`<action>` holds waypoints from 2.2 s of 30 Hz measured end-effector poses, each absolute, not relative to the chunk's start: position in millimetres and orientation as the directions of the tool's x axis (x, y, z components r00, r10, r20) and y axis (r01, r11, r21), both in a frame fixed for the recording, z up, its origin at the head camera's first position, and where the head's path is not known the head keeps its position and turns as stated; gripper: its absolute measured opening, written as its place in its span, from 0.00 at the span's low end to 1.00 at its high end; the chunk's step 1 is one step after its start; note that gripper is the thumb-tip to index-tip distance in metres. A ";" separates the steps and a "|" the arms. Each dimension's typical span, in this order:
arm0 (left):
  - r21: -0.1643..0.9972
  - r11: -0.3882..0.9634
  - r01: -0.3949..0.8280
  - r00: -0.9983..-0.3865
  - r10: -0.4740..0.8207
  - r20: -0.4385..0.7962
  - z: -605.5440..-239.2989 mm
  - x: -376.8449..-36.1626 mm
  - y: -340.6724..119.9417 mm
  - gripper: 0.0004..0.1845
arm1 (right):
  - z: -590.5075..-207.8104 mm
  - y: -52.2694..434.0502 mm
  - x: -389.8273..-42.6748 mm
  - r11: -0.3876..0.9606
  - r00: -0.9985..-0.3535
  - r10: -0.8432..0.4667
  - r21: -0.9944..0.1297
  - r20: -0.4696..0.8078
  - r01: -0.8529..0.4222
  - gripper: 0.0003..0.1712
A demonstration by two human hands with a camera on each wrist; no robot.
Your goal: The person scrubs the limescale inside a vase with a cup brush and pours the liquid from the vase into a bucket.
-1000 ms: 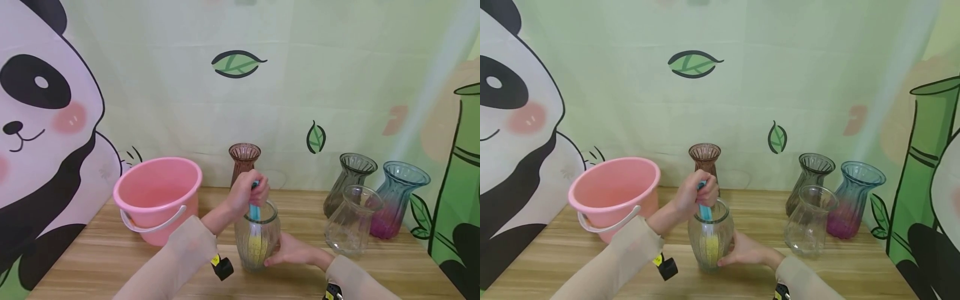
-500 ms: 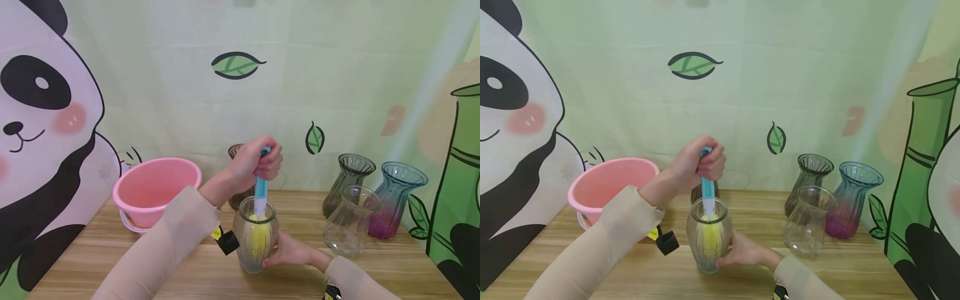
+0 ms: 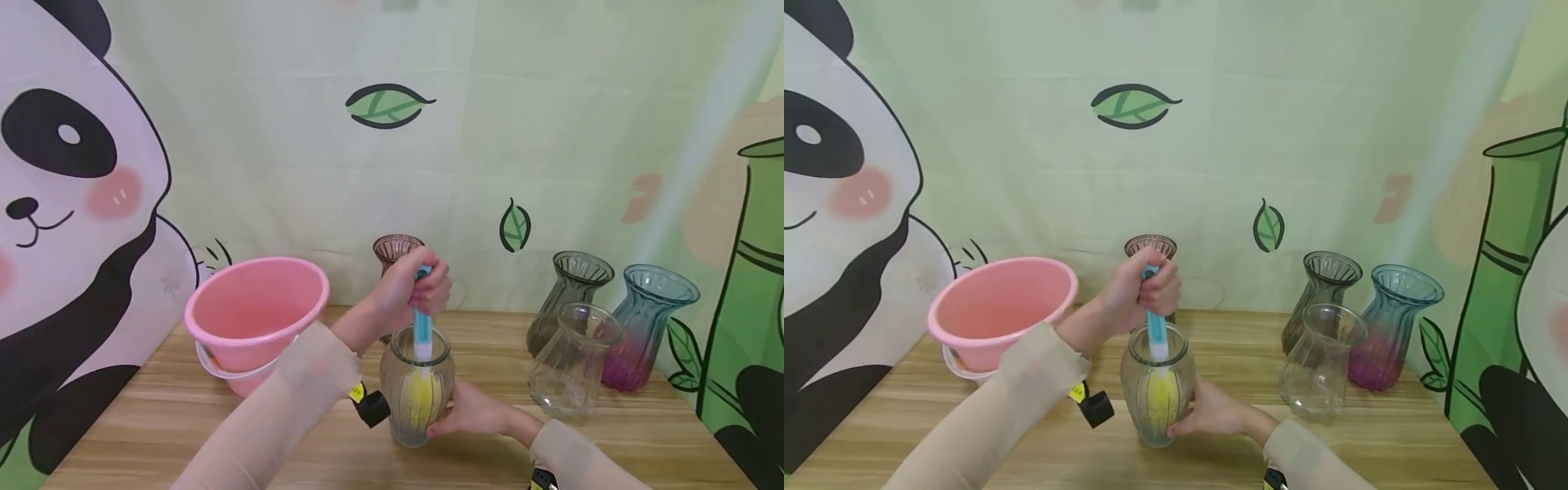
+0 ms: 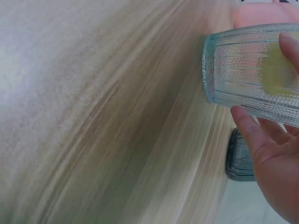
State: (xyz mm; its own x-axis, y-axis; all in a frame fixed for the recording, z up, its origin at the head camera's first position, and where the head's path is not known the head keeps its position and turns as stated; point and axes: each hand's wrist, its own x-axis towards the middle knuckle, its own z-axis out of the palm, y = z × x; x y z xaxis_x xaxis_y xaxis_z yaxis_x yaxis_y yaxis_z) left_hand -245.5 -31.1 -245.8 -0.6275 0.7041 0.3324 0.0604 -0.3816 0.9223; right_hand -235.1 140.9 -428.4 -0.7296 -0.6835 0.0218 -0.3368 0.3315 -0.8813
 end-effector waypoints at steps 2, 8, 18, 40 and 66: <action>0.922 -0.385 0.049 -0.634 0.701 0.326 -254.9 -249.5 -31.4 0.20 | -428.2 140.8 -235.0 0.321 -0.730 -0.683 -0.886 0.027 -0.333 0.41; 0.935 -0.346 0.071 -0.641 0.703 0.309 -282.1 -255.6 -27.4 0.21 | -429.0 139.8 -233.4 0.319 -0.727 -0.687 -0.891 0.017 -0.322 0.38; 0.933 -0.348 0.090 -0.656 0.685 0.319 -289.2 -257.5 -25.0 0.21 | -419.2 148.2 -239.4 0.306 -0.660 -0.751 -0.907 -0.041 -0.291 0.40; 0.901 -0.423 0.094 -0.585 0.709 0.394 -216.4 -251.0 -36.0 0.22 | -420.0 145.0 -241.0 0.269 -0.697 -0.717 -0.914 0.020 -0.303 0.43; 0.893 -0.444 0.077 -0.633 0.670 0.388 -275.3 -251.3 -40.7 0.21 | -422.1 140.6 -231.1 0.244 -0.752 -0.657 -0.932 0.046 -0.269 0.47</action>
